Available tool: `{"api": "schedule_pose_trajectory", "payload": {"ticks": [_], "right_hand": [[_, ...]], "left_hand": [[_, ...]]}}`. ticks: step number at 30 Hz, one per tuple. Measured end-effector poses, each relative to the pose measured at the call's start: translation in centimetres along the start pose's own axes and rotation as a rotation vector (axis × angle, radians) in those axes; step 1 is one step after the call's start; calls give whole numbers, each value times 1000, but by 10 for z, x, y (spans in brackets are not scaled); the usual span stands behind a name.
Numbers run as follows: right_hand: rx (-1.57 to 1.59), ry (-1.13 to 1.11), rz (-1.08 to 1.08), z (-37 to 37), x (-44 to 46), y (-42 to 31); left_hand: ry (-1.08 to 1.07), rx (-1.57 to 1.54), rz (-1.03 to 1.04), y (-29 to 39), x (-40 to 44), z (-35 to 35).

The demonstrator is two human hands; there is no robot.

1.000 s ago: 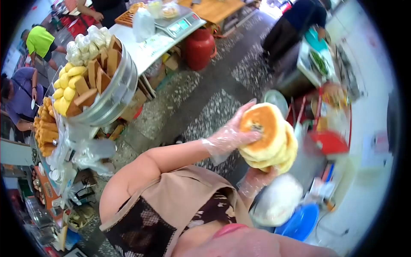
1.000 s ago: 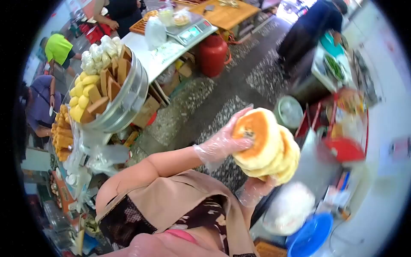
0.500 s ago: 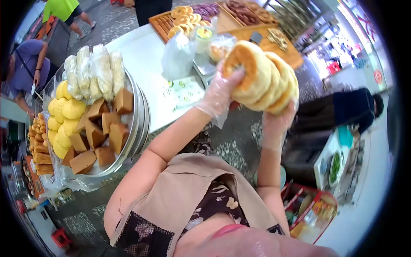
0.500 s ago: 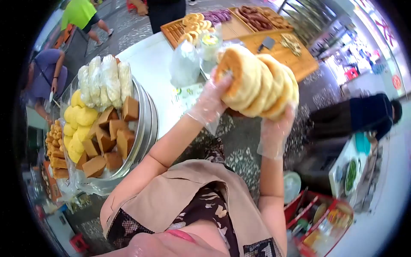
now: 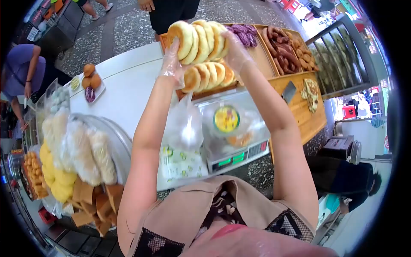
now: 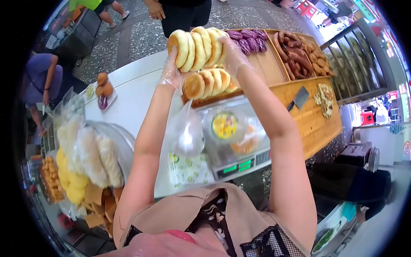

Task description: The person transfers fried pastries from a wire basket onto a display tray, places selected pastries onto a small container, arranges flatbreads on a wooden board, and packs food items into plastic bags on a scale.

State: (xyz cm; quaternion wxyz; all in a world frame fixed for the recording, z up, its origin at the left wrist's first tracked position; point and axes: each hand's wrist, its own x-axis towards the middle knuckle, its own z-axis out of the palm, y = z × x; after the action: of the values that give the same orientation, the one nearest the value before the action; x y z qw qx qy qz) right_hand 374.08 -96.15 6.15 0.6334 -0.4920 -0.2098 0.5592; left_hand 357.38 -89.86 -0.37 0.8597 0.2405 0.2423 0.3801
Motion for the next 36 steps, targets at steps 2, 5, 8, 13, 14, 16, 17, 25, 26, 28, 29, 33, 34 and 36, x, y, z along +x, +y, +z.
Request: {"api": "schedule_pose_trajectory", "payload": {"ticks": [2, 5, 8, 13, 14, 16, 17, 25, 26, 28, 29, 33, 34, 36], "right_hand": [[-18, -8, 37, -27, 81, 24], [-63, -68, 67, -61, 175, 51], [-213, 0, 144, -86, 253, 69], [-1341, 46, -106, -98, 294, 79], [-1804, -103, -194, -91, 283, 62], [-1766, 112, -55, -66, 271, 39], [-1762, 104, -38, -65, 271, 46], [-1972, -463, -887, -50, 287, 84], [-1907, -471, -781, -53, 287, 80], [-1857, -364, -1133, -72, 279, 78], [-1675, -308, -1222, -71, 274, 69], [-1675, -614, -500, -42, 176, -25], [-1705, -699, -222, -56, 163, -30], [-1264, -161, -538, -146, 177, 27]], "left_hand": [[90, -10, -21, -10, 55, -23], [145, 6, -72, -11, 124, -56], [440, 539, 132, -14, 202, -105], [836, 1521, 125, -10, 206, -132], [765, 1490, 313, -13, 202, -143], [587, 1362, 610, -20, 202, -161], [590, 1367, 592, -23, 196, -162], [70, 1886, 942, -17, 199, -145], [68, 1875, 954, -19, 198, -143], [131, 1850, 890, -27, 194, -144], [189, 1887, 858, -25, 189, -138], [46, 2044, 1001, -34, 148, -117], [11, 2091, 1029, -34, 147, -119], [144, 2176, 856, -33, 154, -119]]}}
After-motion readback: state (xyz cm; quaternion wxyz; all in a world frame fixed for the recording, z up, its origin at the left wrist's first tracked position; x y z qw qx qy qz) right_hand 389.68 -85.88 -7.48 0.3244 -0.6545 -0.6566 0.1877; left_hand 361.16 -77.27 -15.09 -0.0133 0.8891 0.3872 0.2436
